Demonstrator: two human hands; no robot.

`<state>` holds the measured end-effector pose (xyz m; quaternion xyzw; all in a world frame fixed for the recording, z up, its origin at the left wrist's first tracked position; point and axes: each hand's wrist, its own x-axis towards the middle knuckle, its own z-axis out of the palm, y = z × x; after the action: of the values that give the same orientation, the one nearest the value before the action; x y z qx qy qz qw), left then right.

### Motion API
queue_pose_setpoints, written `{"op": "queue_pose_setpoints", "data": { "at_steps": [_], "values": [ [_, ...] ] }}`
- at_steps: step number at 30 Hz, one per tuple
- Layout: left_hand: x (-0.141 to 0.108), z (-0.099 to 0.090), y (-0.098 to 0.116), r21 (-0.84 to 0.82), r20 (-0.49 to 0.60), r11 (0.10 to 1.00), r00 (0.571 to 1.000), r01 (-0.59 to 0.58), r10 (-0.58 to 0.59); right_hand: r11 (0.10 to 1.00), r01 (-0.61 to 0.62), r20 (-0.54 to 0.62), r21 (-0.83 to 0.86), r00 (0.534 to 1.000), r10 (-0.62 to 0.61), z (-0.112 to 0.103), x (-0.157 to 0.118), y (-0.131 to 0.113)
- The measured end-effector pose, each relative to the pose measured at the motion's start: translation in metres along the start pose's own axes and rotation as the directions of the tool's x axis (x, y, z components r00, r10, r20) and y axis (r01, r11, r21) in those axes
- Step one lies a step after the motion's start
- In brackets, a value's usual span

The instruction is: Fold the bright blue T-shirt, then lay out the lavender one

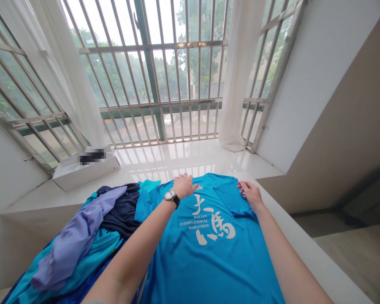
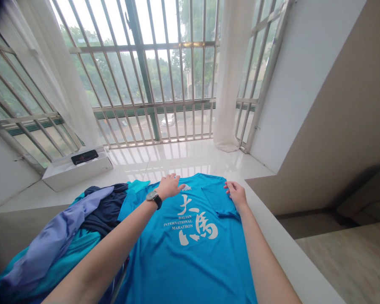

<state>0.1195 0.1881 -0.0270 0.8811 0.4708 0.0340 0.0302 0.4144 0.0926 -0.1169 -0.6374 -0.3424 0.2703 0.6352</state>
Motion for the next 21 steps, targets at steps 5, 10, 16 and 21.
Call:
{"op": "queue_pose_setpoints", "data": {
  "at_steps": [5, 10, 16, 21],
  "values": [
    [0.036, 0.016, 0.084, -0.07, -0.017, 0.988, 0.991, -0.134, 0.133, 1.0, 0.006, -0.001, 0.007, 1.0, -0.006, 0.0, 0.0, 0.001],
    [0.041, 0.046, 0.108, -0.098, -0.056, 0.986, 0.99, -0.133, 0.128, 0.999, 0.025, 0.004, -0.023, 1.0, -0.025, 0.0, 0.0, 0.001],
    [0.047, 0.064, 0.1, -0.15, -0.102, 0.988, 0.994, -0.045, 0.03, 0.993, 0.047, 0.025, -0.112, 0.999, -0.044, 0.002, -0.006, -0.005],
    [0.049, 0.068, 0.1, -0.198, -0.093, 0.979, 0.995, -0.042, 0.024, 0.975, 0.063, 0.03, -0.212, 0.998, -0.058, -0.001, -0.013, -0.012]
  ]
}}
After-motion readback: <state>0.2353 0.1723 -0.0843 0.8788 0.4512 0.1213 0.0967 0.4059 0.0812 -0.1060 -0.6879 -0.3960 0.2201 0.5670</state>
